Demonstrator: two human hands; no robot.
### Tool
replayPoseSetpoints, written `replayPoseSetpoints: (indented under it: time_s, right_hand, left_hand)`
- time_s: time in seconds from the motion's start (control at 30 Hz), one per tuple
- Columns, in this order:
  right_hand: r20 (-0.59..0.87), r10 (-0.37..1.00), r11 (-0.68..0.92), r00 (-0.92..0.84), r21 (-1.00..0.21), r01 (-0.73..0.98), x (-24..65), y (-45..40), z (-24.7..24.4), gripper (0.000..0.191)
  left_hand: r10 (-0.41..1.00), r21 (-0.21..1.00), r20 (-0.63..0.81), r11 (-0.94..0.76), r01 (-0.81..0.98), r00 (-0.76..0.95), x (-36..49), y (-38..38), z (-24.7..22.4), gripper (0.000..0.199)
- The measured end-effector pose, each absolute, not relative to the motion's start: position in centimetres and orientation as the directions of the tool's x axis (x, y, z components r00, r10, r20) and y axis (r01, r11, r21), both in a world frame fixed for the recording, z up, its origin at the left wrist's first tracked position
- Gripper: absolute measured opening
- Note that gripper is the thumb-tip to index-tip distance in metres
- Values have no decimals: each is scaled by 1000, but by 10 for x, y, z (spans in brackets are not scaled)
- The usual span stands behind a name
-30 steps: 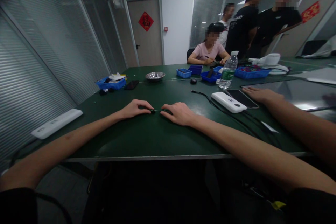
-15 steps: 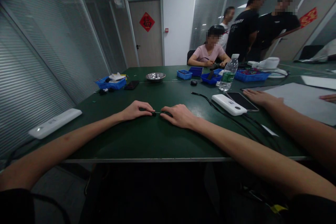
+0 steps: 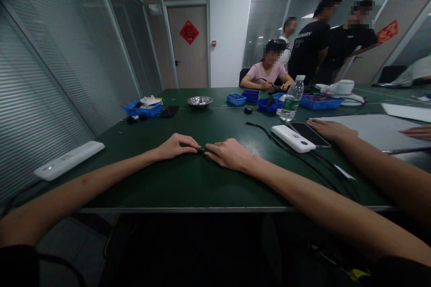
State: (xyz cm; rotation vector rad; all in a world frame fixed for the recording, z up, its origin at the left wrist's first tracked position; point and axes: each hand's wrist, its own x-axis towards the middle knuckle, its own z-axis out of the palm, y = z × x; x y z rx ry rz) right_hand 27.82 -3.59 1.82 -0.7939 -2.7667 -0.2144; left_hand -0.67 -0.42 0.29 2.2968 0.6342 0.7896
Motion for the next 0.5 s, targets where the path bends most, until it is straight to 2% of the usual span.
replayPoseSetpoints:
  time_s: [0.13,0.23,0.4,0.5]
  right_hand:
    - [279,481,852,-832,75,518,277,-38,18,49]
    - [288,498,850,-818,25,527,275,-38,18,47]
    - [291,582,812,-759,-156,563,274,-38,20,48]
    - [278,624,781,-731,-248,572,273,-39,22,49]
  left_hand:
    - [598,728,318,-651,215,735,-8,-2,3,25]
    - [585,700,352,-683,210,730,-6,-5,3,25]
    - [535,580,437,-782,228,723,-4,-11,4,24]
    - [537,584,425,-778,232,729,-4,-10,5,25]
